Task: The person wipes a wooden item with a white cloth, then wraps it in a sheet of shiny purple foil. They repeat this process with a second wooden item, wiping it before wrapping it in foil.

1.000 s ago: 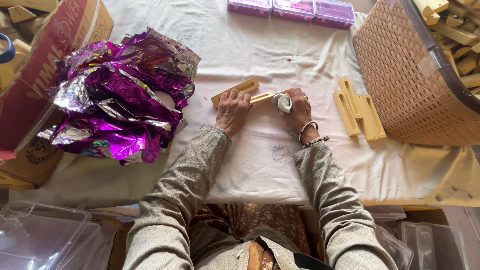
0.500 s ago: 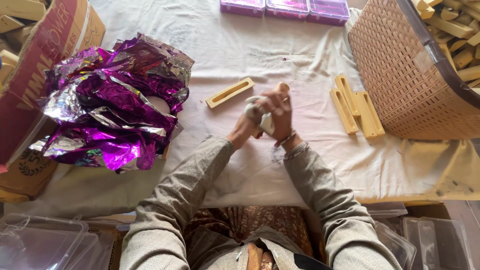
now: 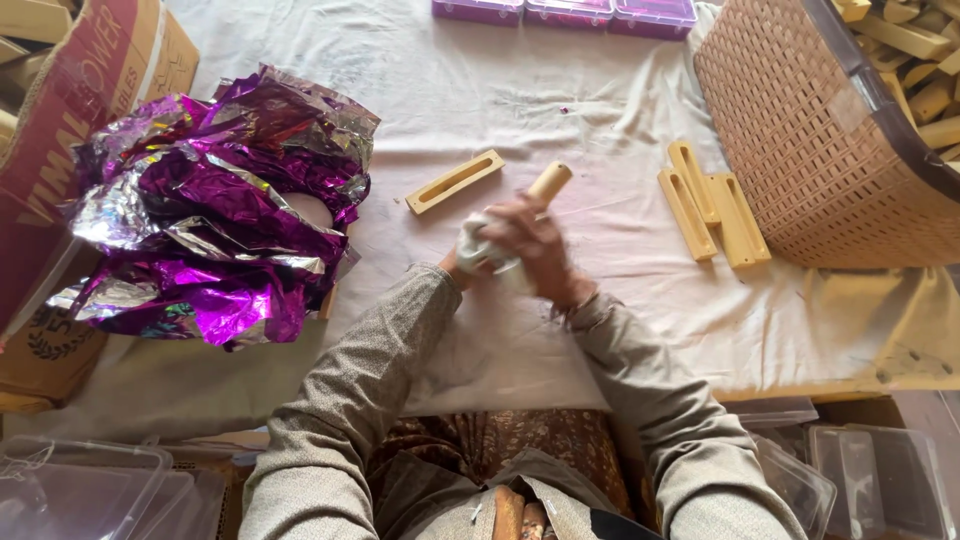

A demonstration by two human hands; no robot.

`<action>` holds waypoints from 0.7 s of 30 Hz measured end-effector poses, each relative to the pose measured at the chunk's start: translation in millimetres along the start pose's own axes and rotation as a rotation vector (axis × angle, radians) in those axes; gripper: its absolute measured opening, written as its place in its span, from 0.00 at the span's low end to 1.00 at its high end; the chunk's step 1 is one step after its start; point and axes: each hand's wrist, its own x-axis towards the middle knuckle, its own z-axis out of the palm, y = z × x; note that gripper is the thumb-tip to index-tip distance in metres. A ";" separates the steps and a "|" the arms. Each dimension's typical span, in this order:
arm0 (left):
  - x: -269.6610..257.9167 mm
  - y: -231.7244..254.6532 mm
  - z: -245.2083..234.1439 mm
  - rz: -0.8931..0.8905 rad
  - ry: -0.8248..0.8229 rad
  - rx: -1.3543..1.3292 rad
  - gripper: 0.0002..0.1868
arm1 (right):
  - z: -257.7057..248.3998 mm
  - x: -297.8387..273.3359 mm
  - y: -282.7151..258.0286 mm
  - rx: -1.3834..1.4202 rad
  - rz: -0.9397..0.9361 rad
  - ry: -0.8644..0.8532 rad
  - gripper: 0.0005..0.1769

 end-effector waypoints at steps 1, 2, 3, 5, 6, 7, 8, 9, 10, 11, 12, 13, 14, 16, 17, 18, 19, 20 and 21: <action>16.2 -3.6 -17.8 -0.246 -0.188 -0.372 0.11 | -1.4 13.8 -19.1 -0.042 -0.071 -0.108 0.10; 31.4 -8.1 -37.1 -0.498 -0.371 -0.719 0.15 | -3.5 26.1 -39.2 -0.088 -0.137 -0.215 0.11; 18.3 -25.7 -7.7 -0.495 -0.369 -0.721 0.15 | -6.9 27.3 -27.3 -0.087 -0.133 -0.215 0.11; -3.9 -60.0 51.5 -0.661 -1.336 -2.261 0.18 | -14.9 31.6 -1.6 -0.126 -0.024 -0.149 0.19; -4.6 -73.2 67.6 -0.661 -1.339 -2.264 0.18 | -22.2 29.1 10.9 -0.128 -0.024 -0.152 0.19; -5.3 -86.3 83.6 -0.550 -1.570 -2.897 0.20 | -29.7 26.5 23.4 -0.217 0.065 -0.118 0.16; -5.6 -99.2 100.1 -0.312 -1.715 -3.562 0.22 | -37.5 23.9 35.9 -0.307 0.154 -0.080 0.13; -4.3 -101.4 100.1 -0.306 -1.716 -3.565 0.22 | -36.1 13.3 50.5 -0.311 0.156 -0.081 0.13; -3.1 -103.1 101.2 -0.270 -1.720 -3.540 0.22 | -33.8 3.5 65.4 -0.196 0.490 0.024 0.12; -1.9 -104.9 102.4 -0.235 -1.724 -3.514 0.22 | -31.4 -6.3 80.2 -0.070 0.823 0.122 0.11; -3.4 -103.5 101.3 -0.234 -1.725 -3.513 0.22 | -34.4 -1.3 73.3 -0.069 0.823 0.123 0.11; -4.9 -102.0 100.4 -0.260 -1.706 -3.541 0.21 | -37.3 3.7 66.4 -0.175 0.564 0.221 0.10; -5.9 -100.2 99.9 -0.287 -1.684 -3.570 0.21 | -40.0 9.3 60.0 -0.277 0.299 0.308 0.11; -13.0 -83.8 90.0 -0.326 -1.583 -3.624 0.20 | -19.4 -6.2 35.6 -0.069 0.314 0.213 0.07; -16.6 -75.5 85.3 -0.366 -1.479 -3.675 0.19 | -9.0 -13.6 23.6 0.137 0.326 0.114 0.04; -19.5 -66.4 82.4 -0.408 -1.366 -3.721 0.19 | -6.5 -0.2 6.1 0.142 0.321 0.116 0.04; -22.1 -57.0 79.5 -0.448 -1.251 -3.762 0.18 | -4.4 13.0 -11.2 0.014 0.124 0.011 0.05; -27.4 -49.5 73.5 -0.481 -1.149 -3.801 0.17 | -3.7 22.6 -30.6 -0.113 -0.065 -0.098 0.07; -32.5 -41.9 67.3 -0.514 -1.045 -3.836 0.17 | -7.9 31.0 -31.3 -0.110 -0.062 -0.099 0.07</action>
